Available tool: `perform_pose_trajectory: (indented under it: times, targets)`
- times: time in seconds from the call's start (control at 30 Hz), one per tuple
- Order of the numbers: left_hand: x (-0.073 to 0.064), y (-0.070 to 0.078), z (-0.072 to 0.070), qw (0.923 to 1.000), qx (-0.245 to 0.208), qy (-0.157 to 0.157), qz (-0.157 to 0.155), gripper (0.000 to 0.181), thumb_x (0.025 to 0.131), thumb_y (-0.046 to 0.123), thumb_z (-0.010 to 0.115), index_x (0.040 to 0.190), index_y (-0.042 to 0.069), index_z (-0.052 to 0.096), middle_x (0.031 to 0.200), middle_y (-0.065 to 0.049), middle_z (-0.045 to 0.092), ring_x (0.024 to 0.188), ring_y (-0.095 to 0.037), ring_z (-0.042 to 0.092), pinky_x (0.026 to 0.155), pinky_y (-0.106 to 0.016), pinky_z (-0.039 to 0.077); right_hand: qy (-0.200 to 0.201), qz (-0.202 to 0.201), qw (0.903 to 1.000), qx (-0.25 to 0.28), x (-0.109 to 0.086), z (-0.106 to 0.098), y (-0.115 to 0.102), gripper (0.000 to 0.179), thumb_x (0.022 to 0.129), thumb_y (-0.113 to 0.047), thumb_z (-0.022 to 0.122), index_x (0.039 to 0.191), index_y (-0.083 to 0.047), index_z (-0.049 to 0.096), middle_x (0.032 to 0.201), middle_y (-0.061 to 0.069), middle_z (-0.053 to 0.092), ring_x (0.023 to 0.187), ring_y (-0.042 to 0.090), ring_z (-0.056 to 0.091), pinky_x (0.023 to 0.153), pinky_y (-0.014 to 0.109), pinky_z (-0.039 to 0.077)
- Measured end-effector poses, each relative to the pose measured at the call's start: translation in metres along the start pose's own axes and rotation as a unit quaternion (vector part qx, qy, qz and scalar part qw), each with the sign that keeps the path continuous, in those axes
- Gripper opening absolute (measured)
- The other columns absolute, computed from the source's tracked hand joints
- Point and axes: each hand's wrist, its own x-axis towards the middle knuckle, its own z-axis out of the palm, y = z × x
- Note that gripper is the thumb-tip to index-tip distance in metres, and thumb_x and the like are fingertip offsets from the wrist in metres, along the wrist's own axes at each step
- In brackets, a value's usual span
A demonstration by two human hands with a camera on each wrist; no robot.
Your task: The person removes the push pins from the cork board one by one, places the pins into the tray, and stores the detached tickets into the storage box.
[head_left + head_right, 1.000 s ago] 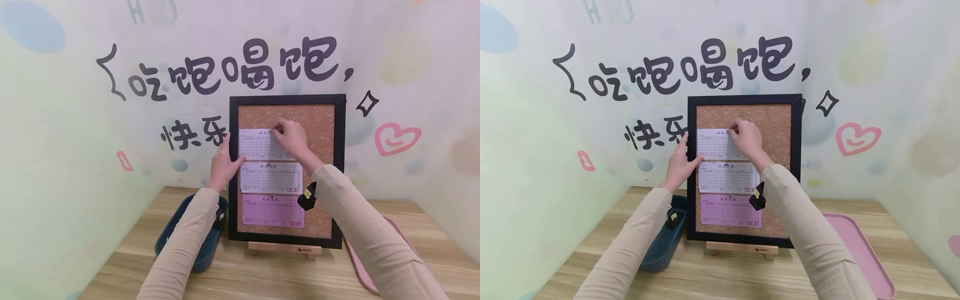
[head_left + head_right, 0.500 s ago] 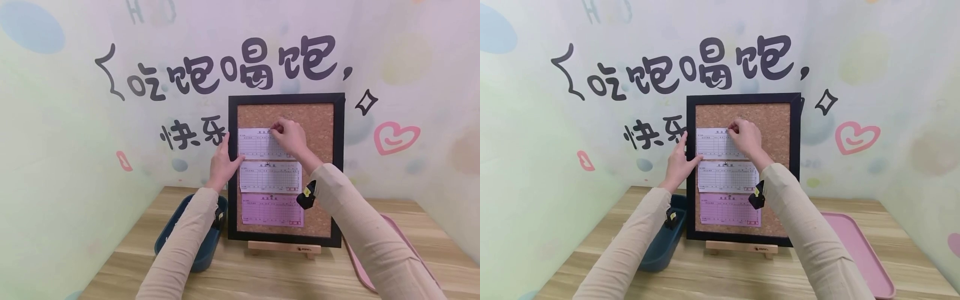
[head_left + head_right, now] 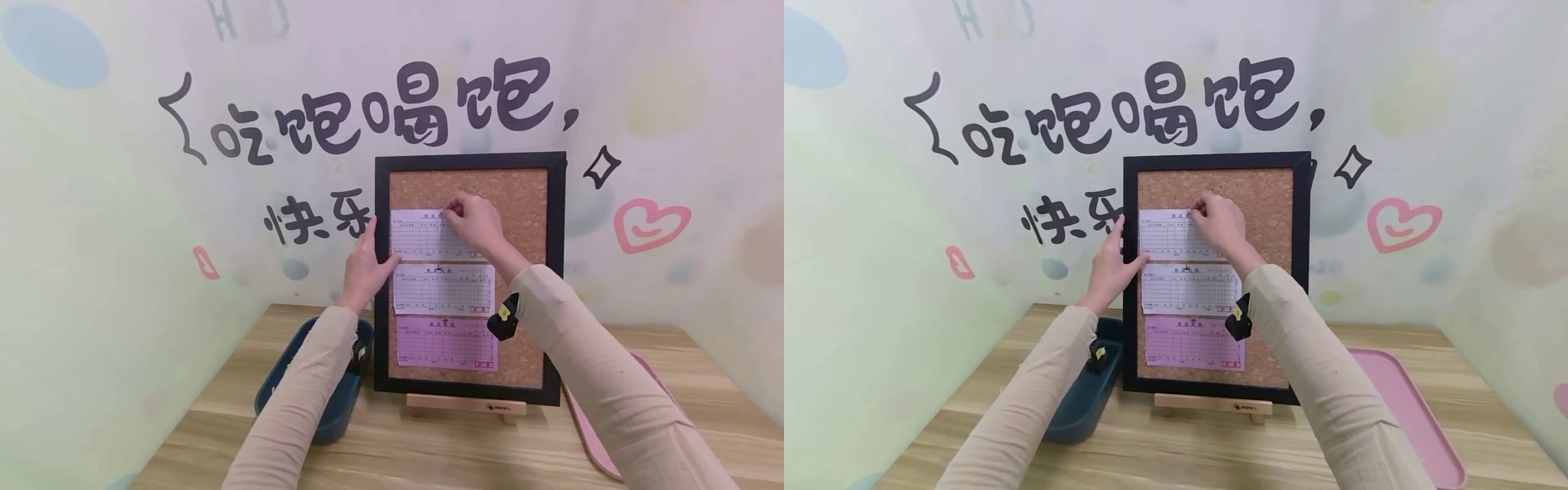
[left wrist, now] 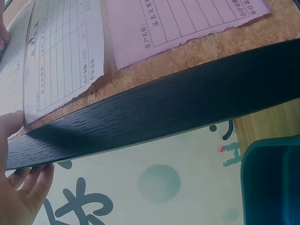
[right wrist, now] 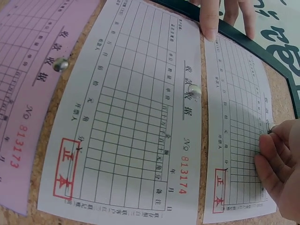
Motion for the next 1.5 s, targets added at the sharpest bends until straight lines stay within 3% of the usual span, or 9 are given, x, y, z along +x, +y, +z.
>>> perform_pose_trajectory:
  times: [0.47, 0.93, 1.5]
  targets:
    - [-0.0006, -0.0006, -0.0010, 1.0000, 0.002, -0.002, 0.003, 0.080, 0.081, 0.023, 0.068, 0.144, 0.009, 0.021, 0.140, -0.016, 0.037, 0.124, -0.029, 0.042, 0.099, -0.038, 0.036, -0.034, -0.002, 0.9983, -0.046, 0.0022, -0.0041, -0.0064, 0.018, 0.092, -0.017, 0.050, 0.099, -0.003, 0.060, 0.088, 0.012, 0.061, 0.076, 0.024, 0.054, 0.067, 0.035, 0.041]
    - [-0.0004, -0.0001, -0.0006, 1.0000, 0.000, -0.004, 0.002, 0.081, 0.081, 0.024, 0.068, 0.145, 0.011, 0.020, 0.141, -0.015, 0.037, 0.124, -0.028, 0.042, 0.099, -0.038, 0.037, -0.028, -0.035, 0.9965, -0.071, 0.0026, -0.0044, -0.0047, 0.016, 0.091, -0.015, 0.052, 0.096, -0.001, 0.059, 0.083, 0.012, 0.061, 0.071, 0.023, 0.053, 0.064, 0.034, 0.041]
    - [-0.0004, -0.0002, -0.0006, 1.0000, -0.001, -0.007, 0.001, 0.081, 0.081, 0.024, 0.068, 0.145, 0.012, 0.019, 0.140, -0.015, 0.037, 0.122, -0.029, 0.043, 0.098, -0.038, 0.037, -0.035, -0.023, 0.9960, -0.079, 0.0033, -0.0022, -0.0058, 0.017, 0.092, -0.014, 0.049, 0.097, 0.000, 0.058, 0.087, 0.014, 0.061, 0.075, 0.025, 0.055, 0.067, 0.037, 0.043]
